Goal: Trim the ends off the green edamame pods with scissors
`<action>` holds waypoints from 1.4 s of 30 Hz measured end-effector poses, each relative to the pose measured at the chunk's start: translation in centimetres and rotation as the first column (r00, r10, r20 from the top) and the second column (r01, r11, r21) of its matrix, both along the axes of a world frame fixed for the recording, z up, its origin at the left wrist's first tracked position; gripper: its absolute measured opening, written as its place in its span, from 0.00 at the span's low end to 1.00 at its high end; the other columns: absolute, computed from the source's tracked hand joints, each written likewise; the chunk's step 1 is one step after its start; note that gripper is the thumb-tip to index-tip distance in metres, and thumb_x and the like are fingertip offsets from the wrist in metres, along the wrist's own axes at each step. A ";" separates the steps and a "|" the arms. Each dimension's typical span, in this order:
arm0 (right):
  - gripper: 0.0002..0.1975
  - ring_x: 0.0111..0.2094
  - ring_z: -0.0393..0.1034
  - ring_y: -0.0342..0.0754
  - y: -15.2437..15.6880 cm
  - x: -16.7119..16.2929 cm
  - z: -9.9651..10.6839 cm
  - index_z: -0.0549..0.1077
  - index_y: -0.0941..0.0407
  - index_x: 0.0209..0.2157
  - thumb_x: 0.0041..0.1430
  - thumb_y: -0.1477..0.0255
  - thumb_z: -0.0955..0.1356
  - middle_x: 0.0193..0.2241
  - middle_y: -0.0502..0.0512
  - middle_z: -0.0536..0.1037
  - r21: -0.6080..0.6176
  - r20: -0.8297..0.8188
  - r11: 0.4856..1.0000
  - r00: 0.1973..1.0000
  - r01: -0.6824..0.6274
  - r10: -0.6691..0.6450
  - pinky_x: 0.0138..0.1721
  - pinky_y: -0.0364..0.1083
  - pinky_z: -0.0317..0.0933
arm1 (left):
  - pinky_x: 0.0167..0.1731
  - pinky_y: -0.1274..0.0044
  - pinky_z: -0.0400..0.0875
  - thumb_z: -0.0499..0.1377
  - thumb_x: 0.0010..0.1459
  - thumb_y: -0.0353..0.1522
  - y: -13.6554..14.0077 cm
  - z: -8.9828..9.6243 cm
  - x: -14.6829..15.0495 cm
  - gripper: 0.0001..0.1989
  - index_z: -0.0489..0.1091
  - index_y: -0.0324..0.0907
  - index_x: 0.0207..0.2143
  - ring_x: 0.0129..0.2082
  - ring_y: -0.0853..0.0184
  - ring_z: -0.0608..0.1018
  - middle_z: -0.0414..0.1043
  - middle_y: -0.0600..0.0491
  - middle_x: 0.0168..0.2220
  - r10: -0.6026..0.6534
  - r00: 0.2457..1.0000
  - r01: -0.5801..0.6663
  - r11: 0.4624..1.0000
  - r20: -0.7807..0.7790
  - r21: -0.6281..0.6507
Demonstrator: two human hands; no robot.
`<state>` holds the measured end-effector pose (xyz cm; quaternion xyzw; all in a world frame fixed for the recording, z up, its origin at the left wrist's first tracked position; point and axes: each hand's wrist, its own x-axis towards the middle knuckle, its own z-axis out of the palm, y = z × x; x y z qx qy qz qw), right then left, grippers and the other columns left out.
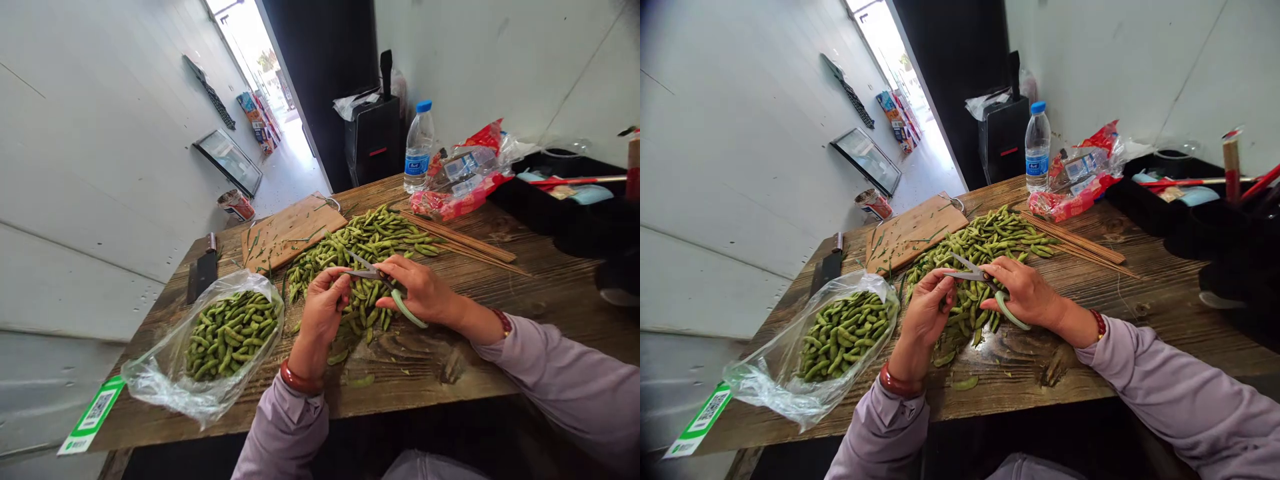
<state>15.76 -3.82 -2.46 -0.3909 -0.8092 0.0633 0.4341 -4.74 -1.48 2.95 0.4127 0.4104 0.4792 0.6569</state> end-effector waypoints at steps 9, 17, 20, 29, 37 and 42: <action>0.28 0.45 0.73 0.58 -0.1 0.0 -0.1 0.65 0.55 0.58 0.60 0.62 0.73 0.47 0.63 0.75 0.006 -0.019 1.000 1.000 -0.001 0.001 0.46 0.56 0.72 | 0.15 0.86 0.51 0.76 0.38 0.37 0.0 -0.4 0.0 0.18 0.77 0.38 0.30 0.18 0.79 0.64 0.68 0.59 0.21 -0.005 1.000 0.005 1.000 0.020 -0.019; 0.24 0.43 0.74 0.56 0.0 0.0 0.0 0.67 0.56 0.56 0.63 0.60 0.71 0.43 0.62 0.75 0.010 -0.027 1.000 1.000 0.015 -0.015 0.42 0.54 0.72 | 0.16 0.85 0.52 0.75 0.41 0.38 -0.1 -0.5 0.2 0.17 0.77 0.38 0.31 0.18 0.79 0.64 0.77 0.53 0.26 -0.065 0.998 0.065 0.998 -0.017 0.005; 0.24 0.42 0.73 0.56 -0.1 0.0 0.2 0.68 0.56 0.55 0.63 0.60 0.71 0.42 0.62 0.76 0.020 -0.018 0.999 0.999 0.027 -0.026 0.42 0.54 0.72 | 0.17 0.85 0.53 0.74 0.42 0.37 0.0 -0.6 0.1 0.16 0.78 0.38 0.31 0.18 0.79 0.65 0.77 0.53 0.26 -0.073 0.997 0.073 0.997 -0.006 0.020; 0.22 0.44 0.74 0.58 -0.2 0.2 0.4 0.68 0.55 0.55 0.64 0.61 0.70 0.42 0.62 0.77 0.021 0.042 0.998 0.997 0.060 -0.061 0.43 0.55 0.73 | 0.18 0.86 0.56 0.73 0.43 0.36 0.1 -0.6 0.0 0.14 0.77 0.38 0.31 0.19 0.79 0.65 0.76 0.52 0.26 -0.071 0.997 0.071 0.997 -0.019 0.010; 0.20 0.44 0.74 0.58 -0.1 0.1 0.0 0.68 0.58 0.54 0.65 0.63 0.69 0.43 0.63 0.77 0.082 0.102 0.992 0.990 0.093 -0.101 0.44 0.55 0.72 | 0.17 0.87 0.54 0.74 0.41 0.37 0.1 -0.3 0.1 0.18 0.74 0.38 0.31 0.18 0.79 0.65 0.76 0.53 0.25 -0.037 0.999 0.037 0.999 -0.014 0.009; 0.18 0.43 0.75 0.56 -0.2 0.0 0.0 0.69 0.56 0.53 0.66 0.62 0.68 0.42 0.61 0.77 0.074 0.143 0.991 0.983 0.108 -0.118 0.43 0.53 0.72 | 0.18 0.86 0.55 0.74 0.43 0.39 0.0 -0.1 0.2 0.19 0.73 0.38 0.32 0.19 0.79 0.66 0.74 0.55 0.24 0.016 0.998 -0.011 0.997 -0.063 0.070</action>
